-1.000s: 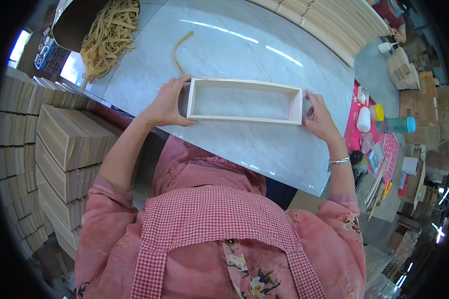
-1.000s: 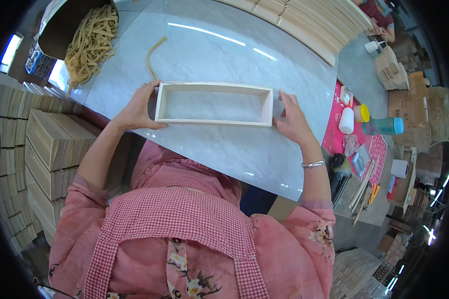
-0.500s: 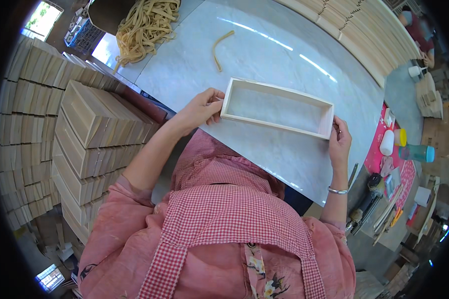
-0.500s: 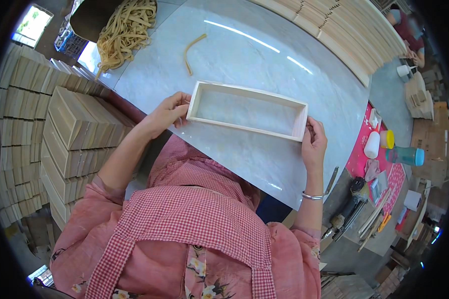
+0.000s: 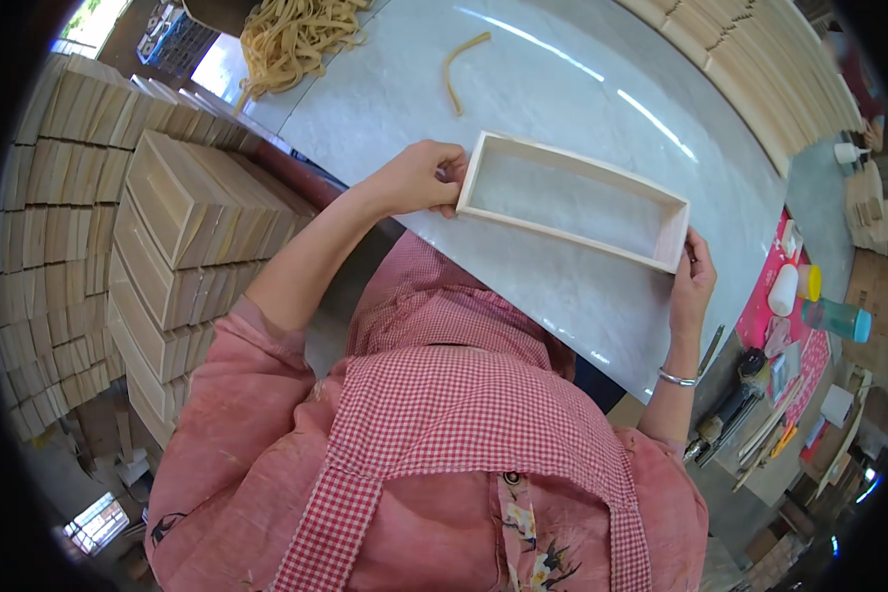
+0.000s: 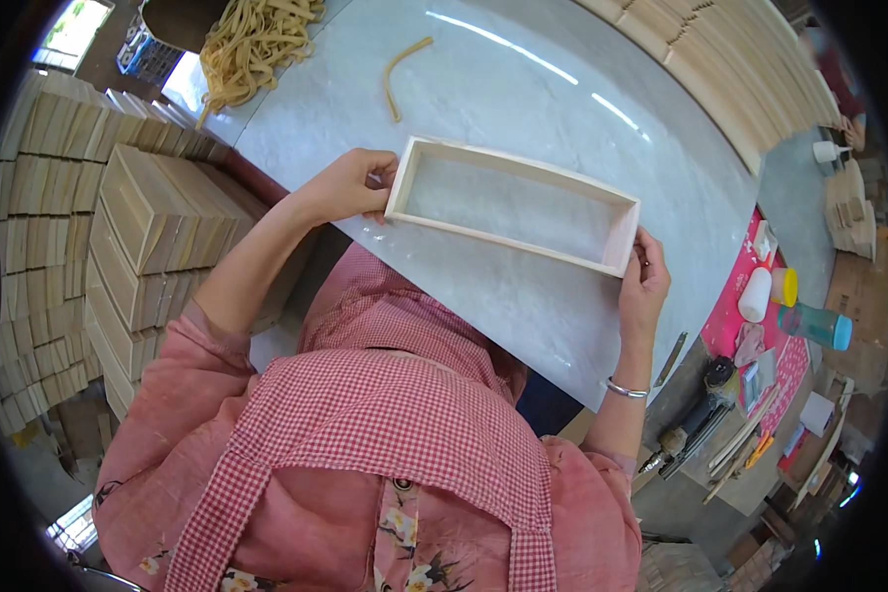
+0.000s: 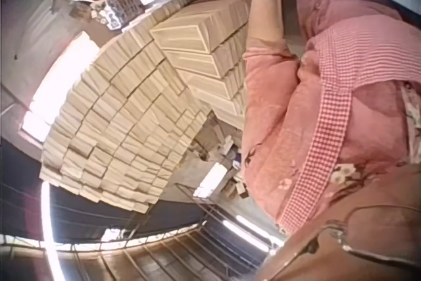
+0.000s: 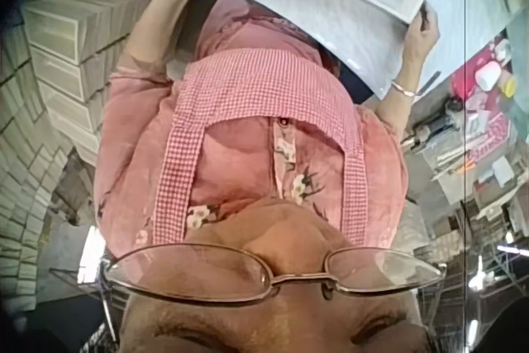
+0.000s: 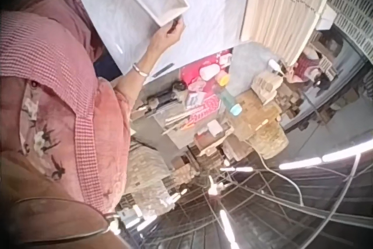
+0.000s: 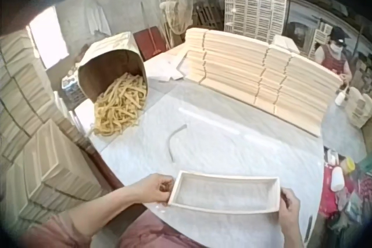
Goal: Assemble wooden boxes using a nail gun and glue.
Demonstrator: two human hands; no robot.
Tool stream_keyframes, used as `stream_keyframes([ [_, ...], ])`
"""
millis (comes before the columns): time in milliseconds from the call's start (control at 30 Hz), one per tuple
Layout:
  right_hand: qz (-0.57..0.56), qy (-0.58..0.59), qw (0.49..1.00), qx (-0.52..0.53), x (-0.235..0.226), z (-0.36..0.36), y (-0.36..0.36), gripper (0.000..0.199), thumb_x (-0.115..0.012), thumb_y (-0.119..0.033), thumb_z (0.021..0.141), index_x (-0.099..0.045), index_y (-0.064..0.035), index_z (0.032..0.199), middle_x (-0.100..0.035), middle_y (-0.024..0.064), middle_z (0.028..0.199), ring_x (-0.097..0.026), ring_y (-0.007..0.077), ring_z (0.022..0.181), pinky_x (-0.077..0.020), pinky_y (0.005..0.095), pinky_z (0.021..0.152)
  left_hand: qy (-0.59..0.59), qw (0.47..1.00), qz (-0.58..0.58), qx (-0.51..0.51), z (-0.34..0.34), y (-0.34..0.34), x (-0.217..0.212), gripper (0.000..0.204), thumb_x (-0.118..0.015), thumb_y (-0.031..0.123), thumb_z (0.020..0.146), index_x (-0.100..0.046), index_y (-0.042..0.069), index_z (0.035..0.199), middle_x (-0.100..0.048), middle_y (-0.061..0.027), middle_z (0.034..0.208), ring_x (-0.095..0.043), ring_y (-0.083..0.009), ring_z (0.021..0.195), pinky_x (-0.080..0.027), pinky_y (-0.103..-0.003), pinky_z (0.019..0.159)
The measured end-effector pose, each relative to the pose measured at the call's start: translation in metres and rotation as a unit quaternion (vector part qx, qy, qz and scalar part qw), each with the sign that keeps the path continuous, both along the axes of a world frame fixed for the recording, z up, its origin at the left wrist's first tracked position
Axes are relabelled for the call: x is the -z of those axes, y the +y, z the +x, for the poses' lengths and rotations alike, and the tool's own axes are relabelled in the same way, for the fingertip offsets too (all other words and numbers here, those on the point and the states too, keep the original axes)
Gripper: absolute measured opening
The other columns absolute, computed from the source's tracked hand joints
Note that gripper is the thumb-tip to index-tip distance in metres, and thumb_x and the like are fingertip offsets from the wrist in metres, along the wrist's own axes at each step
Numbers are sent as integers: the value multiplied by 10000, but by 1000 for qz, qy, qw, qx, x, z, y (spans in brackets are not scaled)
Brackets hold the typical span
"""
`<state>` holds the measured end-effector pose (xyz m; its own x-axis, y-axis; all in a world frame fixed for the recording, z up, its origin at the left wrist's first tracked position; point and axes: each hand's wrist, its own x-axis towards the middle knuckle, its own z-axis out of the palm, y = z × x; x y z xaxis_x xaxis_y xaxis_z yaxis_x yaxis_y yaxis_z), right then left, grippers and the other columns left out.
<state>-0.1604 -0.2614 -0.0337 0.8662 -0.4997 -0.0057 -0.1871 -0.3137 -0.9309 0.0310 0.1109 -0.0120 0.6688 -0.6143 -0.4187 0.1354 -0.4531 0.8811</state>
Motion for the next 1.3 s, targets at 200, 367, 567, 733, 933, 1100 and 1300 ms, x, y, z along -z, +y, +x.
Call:
stream_keyframes([
  [200, 0, -13, 1000, 7, 1, 1, -2, 332, -519, -8, 994, -615, 30, 1310, -673, 97, 1165, -618, 160, 1019, -480, 260, 935, -312, 943, 89, 76, 0, -6, 8, 108, -631, 37, 806, -638, -24, 895, -654, -108, 782, -604, -244, 679, -511, -313, 663],
  [367, -5, 15, 999, 47, -9, 2, -3, 326, -521, -95, 1019, -619, 30, 1303, -682, 107, 1146, -616, 149, 993, -483, 249, 907, -225, 967, 94, 72, -3, 2, -4, 215, -645, 91, 868, -660, -22, 1050, -665, -106, 897, -599, -217, 740, -503, -308, 693],
  [567, 51, 67, 995, 58, -45, -12, 13, 332, -459, -227, 1052, -628, 20, 1195, -688, 127, 1130, -610, 170, 987, -476, 261, 909, 30, 986, -49, -153, -30, -1, -26, 275, -611, 93, 960, -663, -31, 1199, -663, -92, 1137, -608, -156, 908, -494, -275, 793],
  [733, 70, -151, 983, 72, -53, -29, 27, 352, -395, -273, 1067, -604, 8, 1099, -686, 155, 1142, -604, 193, 1004, -470, 294, 944, 25, 943, -306, -129, -40, 8, -15, 142, -568, -16, 955, -684, 18, 1030, -595, -145, 1376, -597, -185, 1161, -478, -276, 940],
  [933, 146, -219, 964, 43, -48, -37, 56, 261, -365, -205, 1051, -526, -27, 949, -655, 224, 1298, -602, 258, 1154, -441, 342, 1042, 104, 897, -391, -176, -47, -4, 1, 147, -558, -79, 936, -628, 51, 941, -424, -157, 1575, -518, -212, 1327, -432, -306, 1075],
  [1100, 174, -200, 963, 57, -45, -42, 48, 305, -328, -209, 1065, -557, -19, 999, -650, 230, 1303, -606, 247, 1172, -452, 355, 1069, 134, 898, -376, -186, -53, -12, -1, 183, -537, -93, 942, -619, 46, 1027, -437, -162, 1564, -532, -207, 1303, -434, -322, 1086],
  [1300, 186, -190, 962, 58, -22, -52, 37, 299, -332, -209, 1054, -560, -21, 1007, -648, 233, 1309, -597, 239, 1176, -440, 354, 1073, 146, 893, -384, -185, -56, -18, -7, 236, -518, -70, 964, -588, 22, 1170, -497, -163, 1512, -524, -212, 1330, -446, -318, 1102],
])
